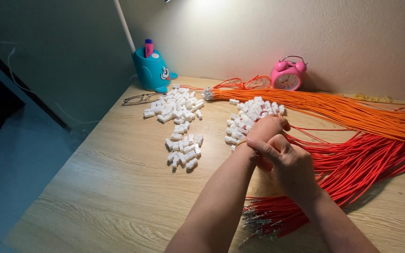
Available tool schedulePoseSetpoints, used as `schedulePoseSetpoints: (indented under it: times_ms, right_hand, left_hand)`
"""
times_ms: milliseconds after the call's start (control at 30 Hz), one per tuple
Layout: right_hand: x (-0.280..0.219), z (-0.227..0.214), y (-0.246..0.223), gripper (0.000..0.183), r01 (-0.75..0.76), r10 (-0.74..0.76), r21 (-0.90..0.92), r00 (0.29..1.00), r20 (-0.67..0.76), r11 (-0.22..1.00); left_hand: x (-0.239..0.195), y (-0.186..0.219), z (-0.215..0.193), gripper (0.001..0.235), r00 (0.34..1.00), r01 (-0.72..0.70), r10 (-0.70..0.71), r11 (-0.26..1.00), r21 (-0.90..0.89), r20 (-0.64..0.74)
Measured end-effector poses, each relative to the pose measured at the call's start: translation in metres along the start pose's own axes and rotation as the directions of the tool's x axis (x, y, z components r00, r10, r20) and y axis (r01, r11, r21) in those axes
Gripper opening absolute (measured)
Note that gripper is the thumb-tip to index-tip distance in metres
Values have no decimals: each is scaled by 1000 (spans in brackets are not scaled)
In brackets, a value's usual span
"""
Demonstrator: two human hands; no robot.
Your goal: Assembling small white plastic connectors onto the ends of red wires on a wooden desk.
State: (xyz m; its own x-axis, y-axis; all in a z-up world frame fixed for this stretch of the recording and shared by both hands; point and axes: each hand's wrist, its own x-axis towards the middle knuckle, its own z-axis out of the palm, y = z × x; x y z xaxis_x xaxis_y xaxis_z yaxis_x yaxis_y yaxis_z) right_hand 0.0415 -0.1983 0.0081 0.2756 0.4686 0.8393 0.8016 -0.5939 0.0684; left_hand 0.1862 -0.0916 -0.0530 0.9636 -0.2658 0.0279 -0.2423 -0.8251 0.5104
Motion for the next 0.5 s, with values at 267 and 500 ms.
schedulePoseSetpoints:
  times_ms: [267, 500]
  right_hand:
    - [19, -23, -14, 52, -92, 47, 399, 991, 123, 912]
    - [10, -15, 2, 54, -160, 68, 437, 973, 219, 885]
  left_hand:
    - [-50, 23, -27, 22, 957, -272, 288, 849, 453, 35]
    - [-52, 24, -35, 17, 830, -485, 513, 474, 735, 217]
